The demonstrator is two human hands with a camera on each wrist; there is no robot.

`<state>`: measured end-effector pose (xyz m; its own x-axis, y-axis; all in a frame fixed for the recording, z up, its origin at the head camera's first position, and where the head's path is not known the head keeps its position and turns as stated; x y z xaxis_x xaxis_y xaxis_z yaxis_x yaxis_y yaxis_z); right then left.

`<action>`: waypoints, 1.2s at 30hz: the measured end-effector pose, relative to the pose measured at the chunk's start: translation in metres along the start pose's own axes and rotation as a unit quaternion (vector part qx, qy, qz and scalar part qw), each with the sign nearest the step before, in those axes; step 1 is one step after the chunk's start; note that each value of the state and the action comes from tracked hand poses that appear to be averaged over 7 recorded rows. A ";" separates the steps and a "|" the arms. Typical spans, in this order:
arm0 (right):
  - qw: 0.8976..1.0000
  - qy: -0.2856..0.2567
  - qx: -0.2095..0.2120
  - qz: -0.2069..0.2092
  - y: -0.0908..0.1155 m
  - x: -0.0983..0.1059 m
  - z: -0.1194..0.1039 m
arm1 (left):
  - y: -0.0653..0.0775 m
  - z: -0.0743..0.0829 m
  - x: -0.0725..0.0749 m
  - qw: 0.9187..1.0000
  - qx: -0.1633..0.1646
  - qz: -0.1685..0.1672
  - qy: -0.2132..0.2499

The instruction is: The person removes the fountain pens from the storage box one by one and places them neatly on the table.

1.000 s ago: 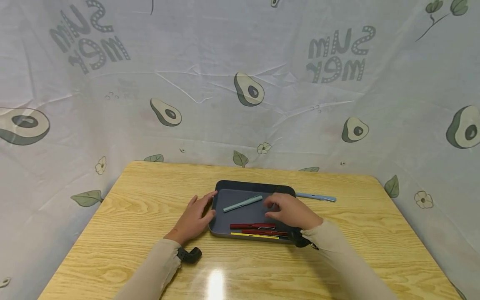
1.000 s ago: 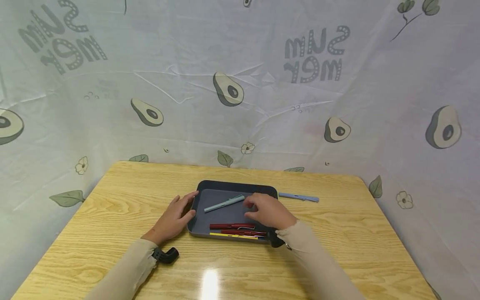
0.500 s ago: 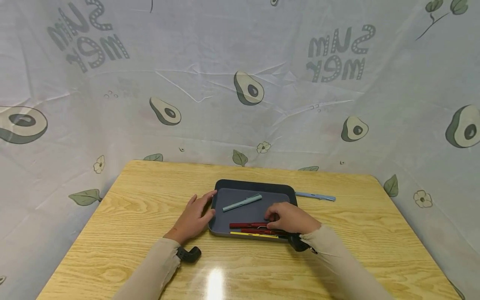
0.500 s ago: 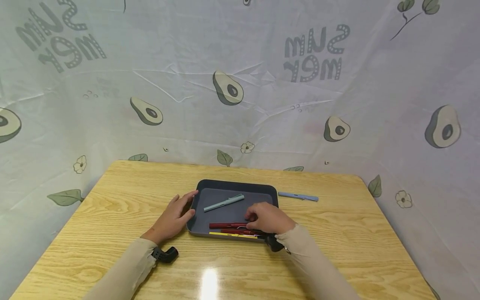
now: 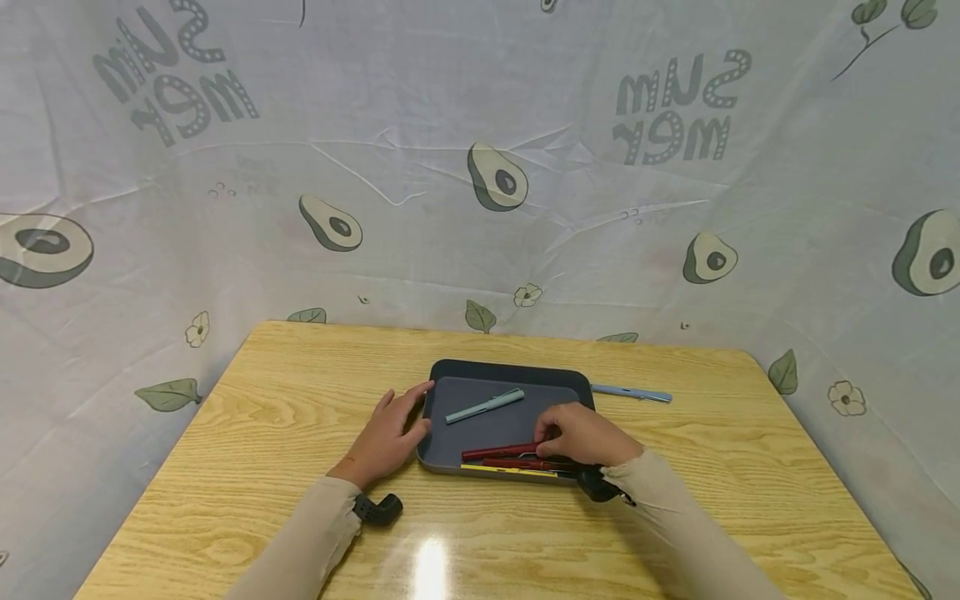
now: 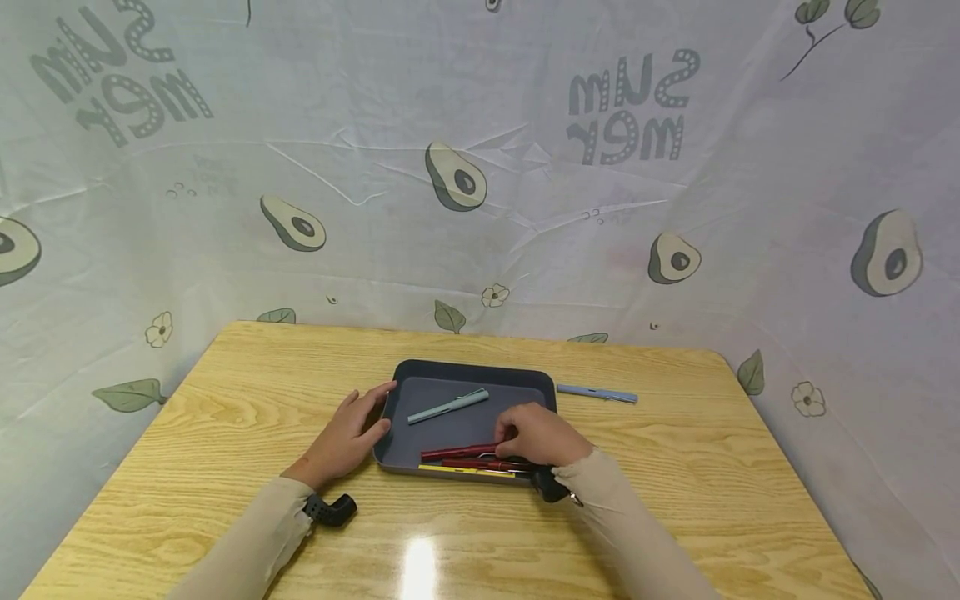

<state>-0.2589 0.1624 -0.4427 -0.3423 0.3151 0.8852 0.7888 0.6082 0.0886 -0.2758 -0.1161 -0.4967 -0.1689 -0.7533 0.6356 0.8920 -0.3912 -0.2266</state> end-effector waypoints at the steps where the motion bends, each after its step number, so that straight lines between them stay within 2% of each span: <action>1: 1.000 -0.004 -0.001 0.001 0.000 0.001 0.000 | 0.000 0.000 0.000 1.000 0.000 0.000 -0.001; 6: 0.999 -0.033 -0.018 0.021 0.001 0.011 0.003 | 0.000 0.000 0.000 1.000 -0.002 0.001 -0.002; 13: 0.994 -0.056 -0.042 0.085 0.006 0.026 0.007 | 0.000 0.001 0.000 1.000 -0.005 0.004 0.003; 20: 0.987 -0.075 -0.059 0.129 0.011 0.030 0.014 | 0.000 0.002 0.001 1.000 -0.006 0.006 0.005; 25: 0.983 -0.091 -0.060 0.149 0.014 0.030 0.018 | 0.000 0.003 0.001 1.000 -0.011 0.008 -0.002; 30: 0.982 -0.084 -0.052 0.160 0.015 0.029 0.021 | 0.000 0.003 0.001 1.000 -0.016 0.013 -0.002; 36: 0.979 -0.081 -0.057 0.178 0.019 0.032 0.026 | 0.000 0.001 0.000 1.000 -0.008 0.005 -0.004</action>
<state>-0.2683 0.2032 -0.4250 -0.1047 0.6096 0.7858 0.9214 0.3568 -0.1541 -0.2752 -0.1156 -0.4961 -0.1561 -0.7538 0.6383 0.8872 -0.3910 -0.2448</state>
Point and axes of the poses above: each hand's wrist, its own y-axis away from the middle knuckle, its own x-axis out of the back of the hand, z = x × y, the point moved 7 cm from there along -y, towards the middle knuckle, and after that the axes turned 5 degrees about y, right-handed, at the moved point
